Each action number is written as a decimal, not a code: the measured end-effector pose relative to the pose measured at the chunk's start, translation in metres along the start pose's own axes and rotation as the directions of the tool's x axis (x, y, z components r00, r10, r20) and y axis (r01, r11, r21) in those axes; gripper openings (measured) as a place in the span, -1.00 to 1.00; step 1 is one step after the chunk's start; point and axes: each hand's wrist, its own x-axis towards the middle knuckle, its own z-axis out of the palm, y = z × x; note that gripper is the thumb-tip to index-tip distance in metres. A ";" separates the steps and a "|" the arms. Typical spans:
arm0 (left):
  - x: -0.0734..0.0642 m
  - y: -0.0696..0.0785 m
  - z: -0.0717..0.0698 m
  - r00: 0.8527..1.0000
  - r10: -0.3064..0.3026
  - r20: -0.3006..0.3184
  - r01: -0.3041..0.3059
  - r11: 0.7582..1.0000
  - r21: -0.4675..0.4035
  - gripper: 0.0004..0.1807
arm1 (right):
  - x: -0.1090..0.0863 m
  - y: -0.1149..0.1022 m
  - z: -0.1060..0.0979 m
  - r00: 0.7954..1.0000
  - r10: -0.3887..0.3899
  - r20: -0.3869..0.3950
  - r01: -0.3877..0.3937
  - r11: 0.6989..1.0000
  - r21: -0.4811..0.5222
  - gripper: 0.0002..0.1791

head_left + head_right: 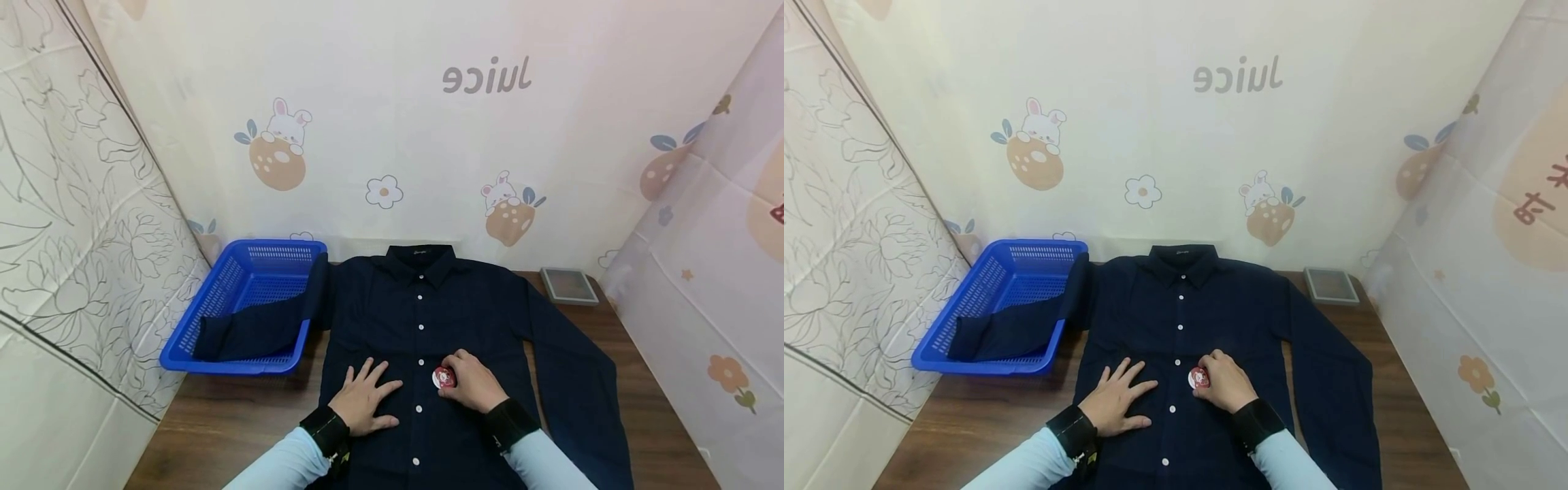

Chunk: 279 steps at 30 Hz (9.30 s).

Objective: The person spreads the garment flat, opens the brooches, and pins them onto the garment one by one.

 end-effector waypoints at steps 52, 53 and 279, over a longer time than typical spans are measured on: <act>0.020 0.059 -0.088 0.733 0.101 -0.672 -0.357 0.899 -0.254 -0.15 | -0.016 -0.058 -0.094 0.971 -0.229 0.075 0.005 0.329 0.944 -0.62; 0.021 0.060 -0.089 0.729 0.101 -0.677 -0.358 0.899 -0.252 -0.14 | -0.016 -0.059 -0.094 0.966 -0.245 0.077 -0.002 0.289 0.957 -0.63; 0.190 0.050 -0.059 0.842 -0.472 -0.262 0.341 0.842 -0.418 -0.61 | 0.084 0.074 -0.095 0.892 0.425 0.156 -0.327 0.366 0.871 -0.58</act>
